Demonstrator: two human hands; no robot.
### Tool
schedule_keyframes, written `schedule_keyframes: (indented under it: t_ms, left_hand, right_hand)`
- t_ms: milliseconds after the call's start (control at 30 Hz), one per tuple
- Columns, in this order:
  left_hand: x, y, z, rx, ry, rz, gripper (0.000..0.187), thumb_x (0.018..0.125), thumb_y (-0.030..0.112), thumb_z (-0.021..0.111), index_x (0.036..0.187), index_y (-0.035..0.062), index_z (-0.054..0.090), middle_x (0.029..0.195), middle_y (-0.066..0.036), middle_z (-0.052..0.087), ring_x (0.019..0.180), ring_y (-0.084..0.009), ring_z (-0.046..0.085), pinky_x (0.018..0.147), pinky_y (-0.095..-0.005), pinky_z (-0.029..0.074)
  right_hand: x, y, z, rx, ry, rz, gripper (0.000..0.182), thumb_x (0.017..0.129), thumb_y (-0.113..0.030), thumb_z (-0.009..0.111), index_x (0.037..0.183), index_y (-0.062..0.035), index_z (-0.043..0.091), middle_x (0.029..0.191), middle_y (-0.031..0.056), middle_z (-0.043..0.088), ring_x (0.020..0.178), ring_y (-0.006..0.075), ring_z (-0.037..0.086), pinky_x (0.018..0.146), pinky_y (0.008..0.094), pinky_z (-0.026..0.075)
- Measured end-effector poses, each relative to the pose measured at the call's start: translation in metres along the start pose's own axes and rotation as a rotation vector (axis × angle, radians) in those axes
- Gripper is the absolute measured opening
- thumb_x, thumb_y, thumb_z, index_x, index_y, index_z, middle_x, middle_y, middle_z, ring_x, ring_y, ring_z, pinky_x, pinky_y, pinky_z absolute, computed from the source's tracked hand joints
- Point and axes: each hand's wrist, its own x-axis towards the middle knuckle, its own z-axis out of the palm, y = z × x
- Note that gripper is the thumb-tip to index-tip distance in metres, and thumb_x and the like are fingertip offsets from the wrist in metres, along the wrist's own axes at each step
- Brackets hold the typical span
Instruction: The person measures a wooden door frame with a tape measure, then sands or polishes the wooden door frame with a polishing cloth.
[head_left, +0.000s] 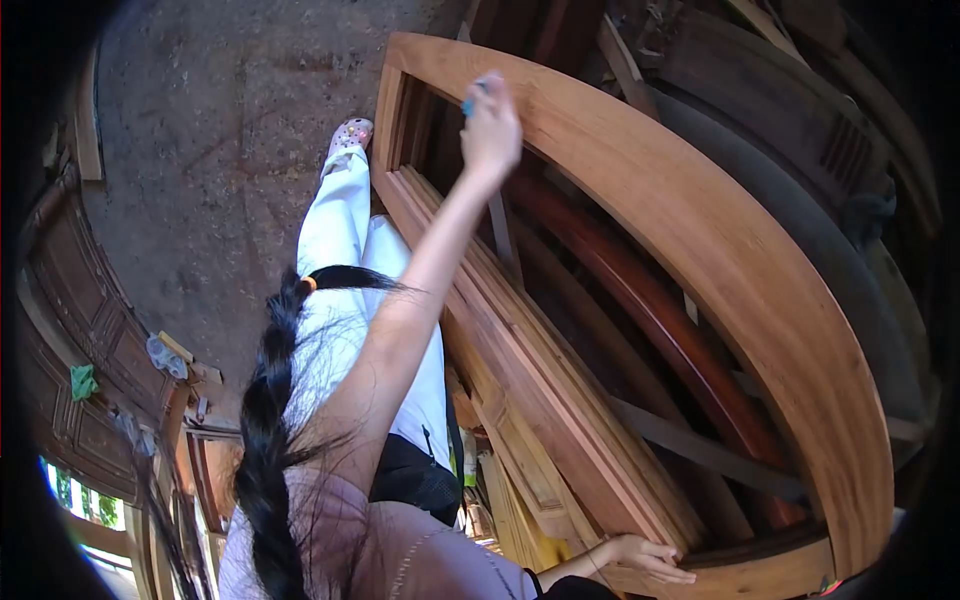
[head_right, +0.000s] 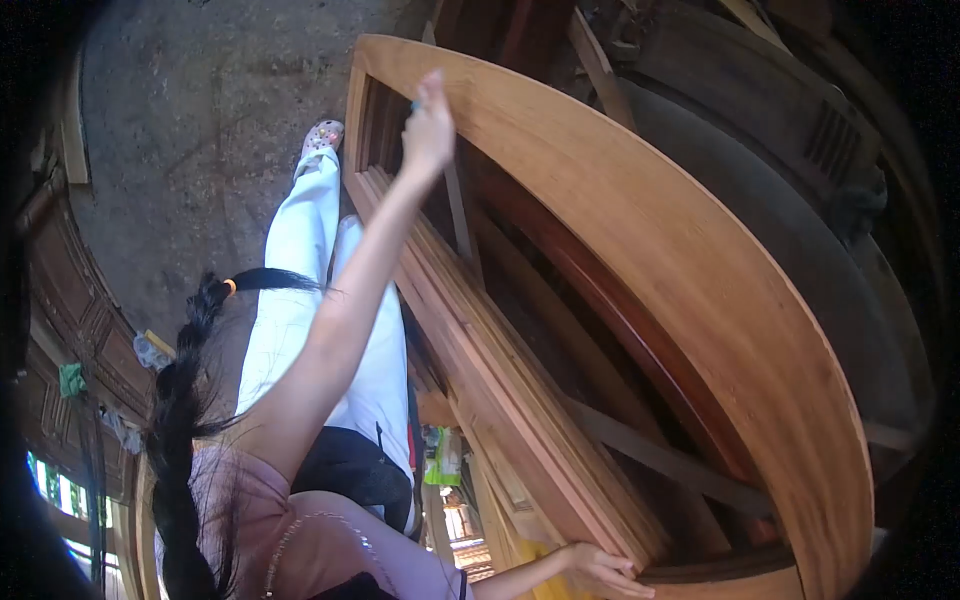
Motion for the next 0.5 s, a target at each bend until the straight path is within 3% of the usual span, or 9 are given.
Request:
schedule_keyframes:
  t_ms: [33, 67, 133, 200, 267, 333, 400, 467, 500]
  left_hand:
    - [-0.031, 0.025, -0.002, -0.015, -0.048, 0.007, 0.063, 0.098, 0.049, 0.025, 0.139, 0.0007, 0.032, 0.133, -0.031, 0.043, 0.119, -0.0447, 0.046, 0.096, -0.0519, 0.040]
    - [-0.057, 0.033, 0.004, 0.072, -0.036, 0.315, 0.058, 0.099, 0.042, 0.032, 0.141, 0.0014, 0.030, 0.136, -0.034, 0.035, 0.121, -0.0460, 0.043, 0.096, -0.0490, 0.042]
    - [-0.099, 0.054, 0.014, 0.041, -0.041, 0.438, 0.056, 0.099, 0.040, 0.031, 0.143, 0.0053, 0.028, 0.143, -0.034, 0.024, 0.127, -0.0486, 0.033, 0.100, -0.0462, 0.039]
    - [-0.088, 0.058, 0.008, 0.074, -0.062, 0.364, 0.066, 0.098, 0.050, 0.013, 0.143, 0.0038, 0.028, 0.144, -0.032, 0.025, 0.130, -0.0437, 0.033, 0.105, -0.0431, 0.034]
    - [-0.030, 0.037, 0.000, 0.062, -0.099, 0.059, 0.068, 0.097, 0.052, 0.025, 0.143, 0.0031, 0.026, 0.144, -0.031, 0.025, 0.132, -0.0433, 0.030, 0.103, -0.0477, 0.035]
    - [0.061, -0.022, -0.006, 0.024, -0.042, -0.245, 0.080, 0.093, 0.062, 0.018, 0.142, -0.0008, 0.027, 0.140, -0.032, 0.033, 0.130, -0.0422, 0.035, 0.107, -0.0469, 0.028]
    - [0.122, -0.087, -0.012, -0.225, -0.090, -0.033, 0.093, 0.088, 0.071, 0.009, 0.142, -0.0024, 0.028, 0.138, -0.030, 0.038, 0.135, -0.0378, 0.030, 0.110, -0.0414, 0.024]
    - [0.107, -0.049, -0.013, -0.026, -0.054, -0.205, 0.086, 0.091, 0.066, 0.011, 0.138, -0.0035, 0.029, 0.134, -0.029, 0.042, 0.128, -0.0421, 0.037, 0.108, -0.0462, 0.026]
    - [0.079, -0.028, -0.008, 0.052, -0.056, -0.137, 0.084, 0.091, 0.065, 0.009, 0.138, -0.0020, 0.030, 0.134, -0.028, 0.043, 0.127, -0.0430, 0.038, 0.107, -0.0474, 0.026]
  right_hand:
    - [0.002, 0.005, -0.004, 0.003, -0.006, -0.015, 0.055, 0.098, -0.023, 0.043, 0.142, 0.0047, 0.026, 0.146, 0.0242, 0.027, 0.133, 0.0383, 0.029, 0.106, 0.0458, 0.027]
    - [0.005, 0.011, -0.006, -0.026, -0.038, 0.009, 0.055, 0.099, -0.023, 0.043, 0.142, 0.0055, 0.025, 0.146, 0.0245, 0.025, 0.133, 0.0385, 0.028, 0.106, 0.0453, 0.026]
    - [0.008, 0.014, -0.007, -0.059, -0.062, 0.034, 0.055, 0.099, -0.022, 0.042, 0.142, 0.0063, 0.023, 0.147, 0.0247, 0.024, 0.133, 0.0387, 0.027, 0.106, 0.0447, 0.026]
    - [0.008, 0.010, -0.008, -0.105, -0.064, 0.050, 0.055, 0.099, -0.021, 0.042, 0.142, 0.0065, 0.023, 0.147, 0.0248, 0.024, 0.133, 0.0387, 0.027, 0.105, 0.0445, 0.027]
    - [0.005, -0.004, -0.008, -0.005, -0.071, 0.133, 0.054, 0.099, -0.022, 0.041, 0.142, 0.0065, 0.023, 0.147, 0.0245, 0.024, 0.133, 0.0384, 0.028, 0.105, 0.0446, 0.027]
    - [-0.003, -0.009, -0.002, 0.091, -0.087, 0.206, 0.054, 0.099, -0.022, 0.040, 0.142, 0.0065, 0.024, 0.147, 0.0242, 0.025, 0.133, 0.0381, 0.028, 0.105, 0.0447, 0.028]
    - [-0.010, -0.017, 0.009, 0.098, -0.094, 0.171, 0.054, 0.099, -0.022, 0.040, 0.142, 0.0065, 0.024, 0.147, 0.0241, 0.025, 0.133, 0.0380, 0.028, 0.105, 0.0448, 0.028]
    - [-0.010, -0.019, 0.014, 0.096, -0.107, 0.129, 0.054, 0.099, -0.022, 0.040, 0.142, 0.0065, 0.024, 0.146, 0.0241, 0.025, 0.133, 0.0380, 0.028, 0.105, 0.0449, 0.028]
    - [-0.008, -0.015, 0.010, 0.083, -0.116, 0.108, 0.054, 0.099, -0.022, 0.040, 0.142, 0.0065, 0.024, 0.146, 0.0240, 0.025, 0.133, 0.0379, 0.029, 0.105, 0.0449, 0.028]
